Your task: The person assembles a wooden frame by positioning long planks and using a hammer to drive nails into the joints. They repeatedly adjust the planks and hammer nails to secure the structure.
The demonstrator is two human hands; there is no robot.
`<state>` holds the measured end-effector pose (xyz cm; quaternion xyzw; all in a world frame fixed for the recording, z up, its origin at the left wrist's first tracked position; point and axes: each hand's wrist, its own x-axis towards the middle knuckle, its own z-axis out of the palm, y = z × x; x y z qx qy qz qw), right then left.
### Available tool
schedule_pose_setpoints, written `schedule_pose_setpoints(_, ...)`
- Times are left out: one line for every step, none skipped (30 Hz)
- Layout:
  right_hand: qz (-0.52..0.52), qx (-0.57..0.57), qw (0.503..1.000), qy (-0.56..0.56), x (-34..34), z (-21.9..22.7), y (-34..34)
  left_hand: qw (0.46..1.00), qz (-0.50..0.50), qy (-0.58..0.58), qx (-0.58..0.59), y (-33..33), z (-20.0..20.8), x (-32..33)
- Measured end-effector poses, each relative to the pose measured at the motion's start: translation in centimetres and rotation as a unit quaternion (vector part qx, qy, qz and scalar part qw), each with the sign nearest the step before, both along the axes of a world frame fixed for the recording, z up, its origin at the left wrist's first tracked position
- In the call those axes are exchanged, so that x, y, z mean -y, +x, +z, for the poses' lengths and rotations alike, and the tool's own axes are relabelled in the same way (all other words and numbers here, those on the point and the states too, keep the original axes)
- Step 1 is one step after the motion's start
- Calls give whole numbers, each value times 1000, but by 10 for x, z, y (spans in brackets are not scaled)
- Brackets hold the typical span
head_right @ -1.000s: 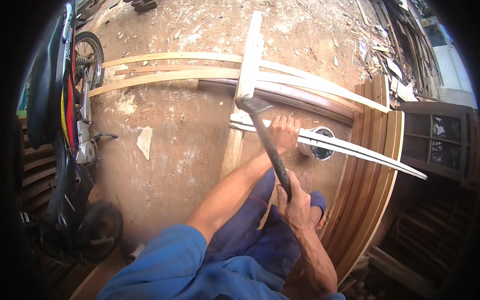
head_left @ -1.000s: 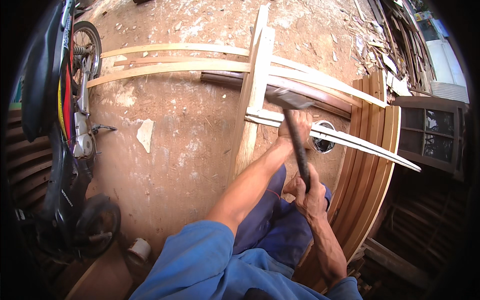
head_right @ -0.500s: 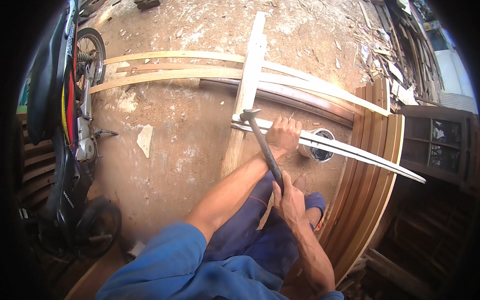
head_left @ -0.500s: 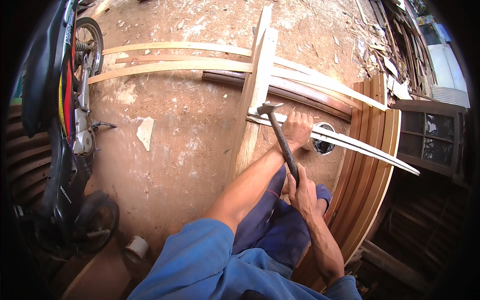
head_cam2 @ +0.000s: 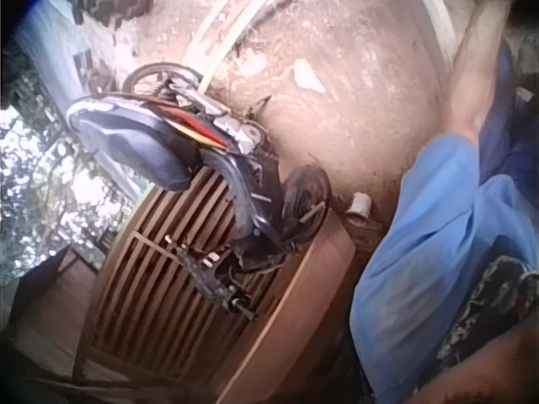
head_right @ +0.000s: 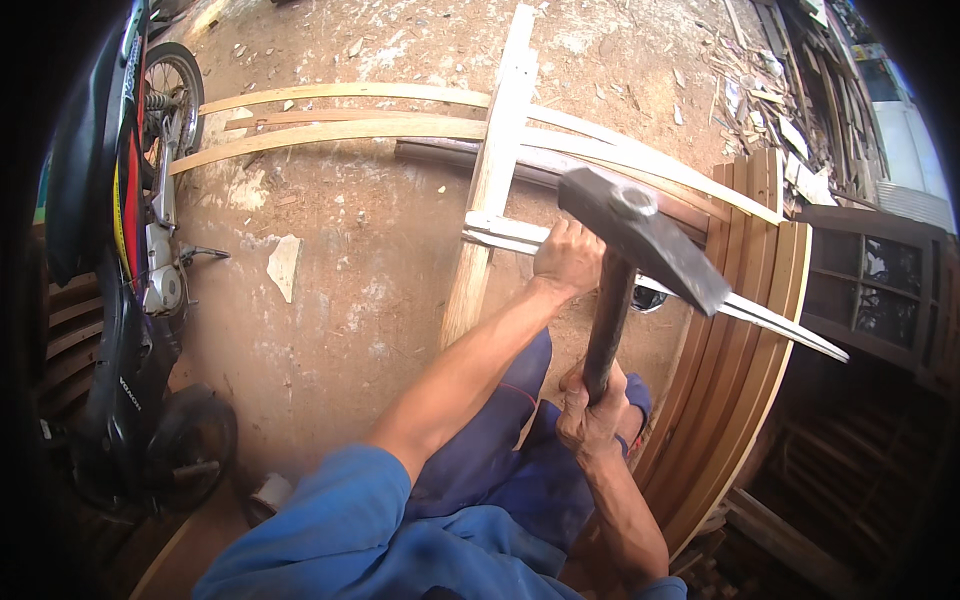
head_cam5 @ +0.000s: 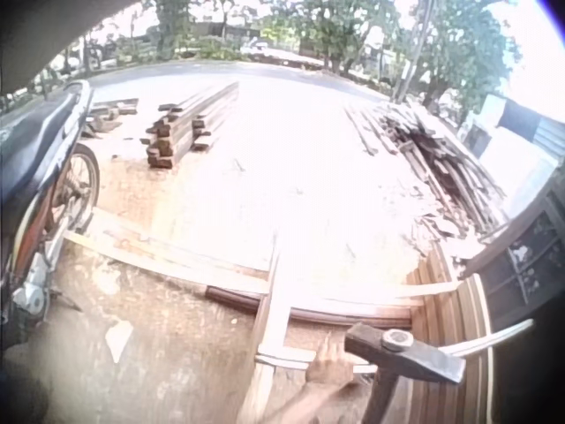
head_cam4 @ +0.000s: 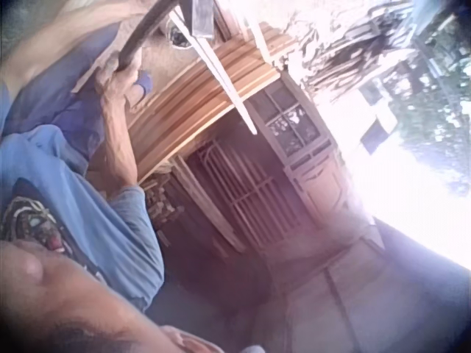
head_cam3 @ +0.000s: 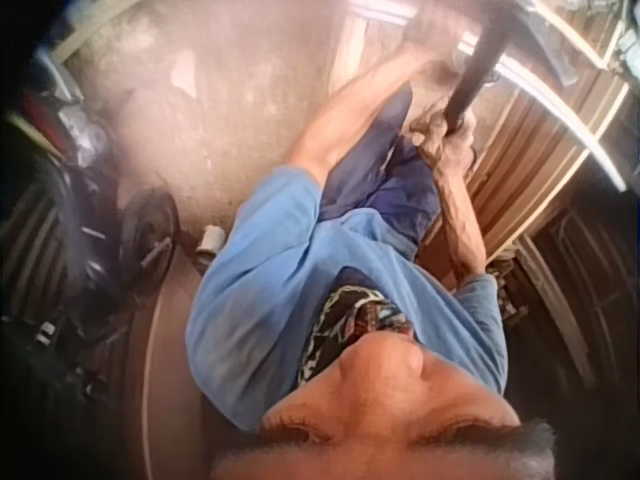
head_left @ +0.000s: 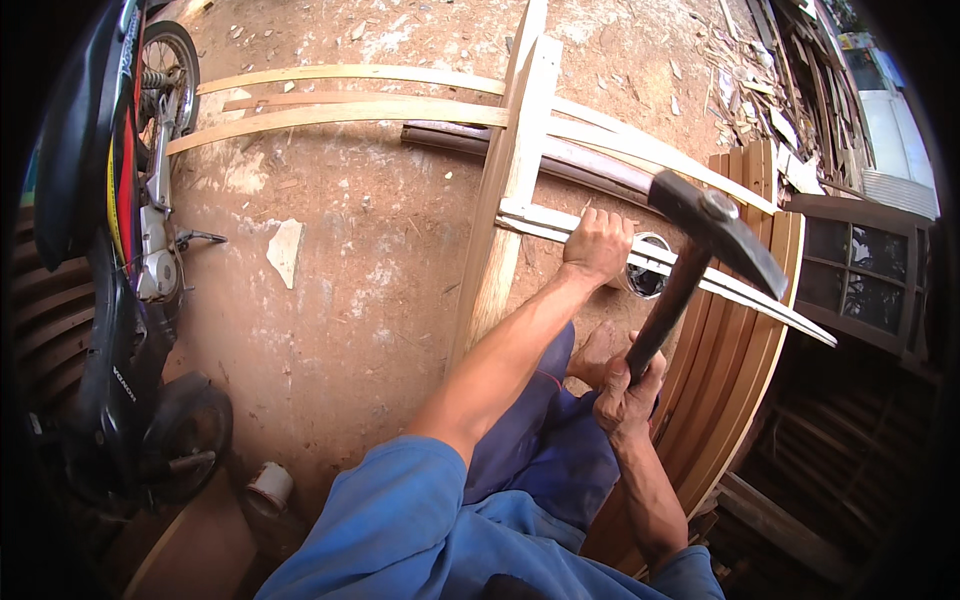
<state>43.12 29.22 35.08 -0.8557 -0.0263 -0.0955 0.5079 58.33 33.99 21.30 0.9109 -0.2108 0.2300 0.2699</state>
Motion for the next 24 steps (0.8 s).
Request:
schedule_pose_setpoints(7, -97, 992, -83, 0, -1, 1, 1000, 0, -13, 2, 1, -1, -1)
schedule_pose_setpoints(27, -178, 971, -155, 1, -3, 1, 1000, -9, 23, -15, -1, -1, 0)
schedule_pose_setpoints(41, -242, 947, -208, 1, -4, 3, 998, -20, 53, -17, 2, -1, 1)
schedule_pose_setpoints(35, -186, 938, -290, 2, -3, 1, 996, -18, 75, -54, 0, 0, 1)
schedule_pose_setpoints(36, -199, 948, -244, 3, -2, 2, 994, -18, 85, -60, 6, 2, 2)
schedule_pose_setpoints(12, -189, 960, -205, 3, 3, -1, 992, -24, 94, -79, 2, 6, 2)
schedule_pose_setpoints(-13, -176, 970, -168, 3, 7, -1, 986, -40, 113, -113, 1, 11, 1)
schedule_pose_setpoints(-16, -142, 980, -140, 3, 12, -5, 983, -65, 83, -149, 0, 16, -3)
schedule_pose_setpoints(-46, -149, 976, -151, 3, 17, -7, 978, -77, 68, -183, -3, 23, -9)
schedule_pose_setpoints(-52, -145, 977, -148, 3, 21, -9, 989, -76, 72, -109, -8, 31, -18)
schedule_pose_setpoints(-58, -141, 978, -143, 3, 24, -12, 991, -83, 93, -49, -17, 38, -28)
schedule_pose_setpoints(-60, -142, 977, -148, 2, 26, -15, 982, -112, 96, -121, -32, 44, -43)
schedule_pose_setpoints(-56, -137, 978, -149, 2, 26, -17, 985, -96, 42, -139, -49, 48, -63)
schedule_pose_setpoints(-54, -133, 978, -150, 0, 24, -21, 988, -79, -20, -129, -67, 50, -85)
schedule_pose_setpoints(-62, -145, 977, -144, 0, 20, -23, 984, 10, -27, -174, -87, 49, -108)
schedule_pose_setpoints(-78, -132, 980, -124, -3, 15, -27, 979, 114, -16, -170, -98, 45, -127)
schedule_pose_setpoints(-79, -96, 988, -96, -5, 9, -31, 966, 146, -31, -212, -104, 40, -138)
schedule_pose_setpoints(-93, -78, 991, -62, -9, 3, -32, 947, 182, -44, -261, -114, 35, -147)
schedule_pose_setpoints(-112, -43, 993, -8, -12, -1, -35, 912, 220, -44, -345, -120, 30, -153)
schedule_pose_setpoints(-94, 34, 994, 41, -17, -7, -32, 922, 212, -61, -317, -121, 27, -155)
schedule_pose_setpoints(-82, -35, 995, -48, -21, -9, -31, 919, 205, -66, -329, -122, 24, -154)
schedule_pose_setpoints(-59, -84, 987, -122, -24, -10, -29, 922, 195, -74, -325, -120, 23, -153)
schedule_pose_setpoints(-37, -128, 972, -195, -27, -9, -26, 917, 205, -75, -335, -118, 23, -153)
schedule_pose_setpoints(-14, -169, 950, -261, -30, -6, -23, 916, 211, -76, -333, -118, 24, -152)
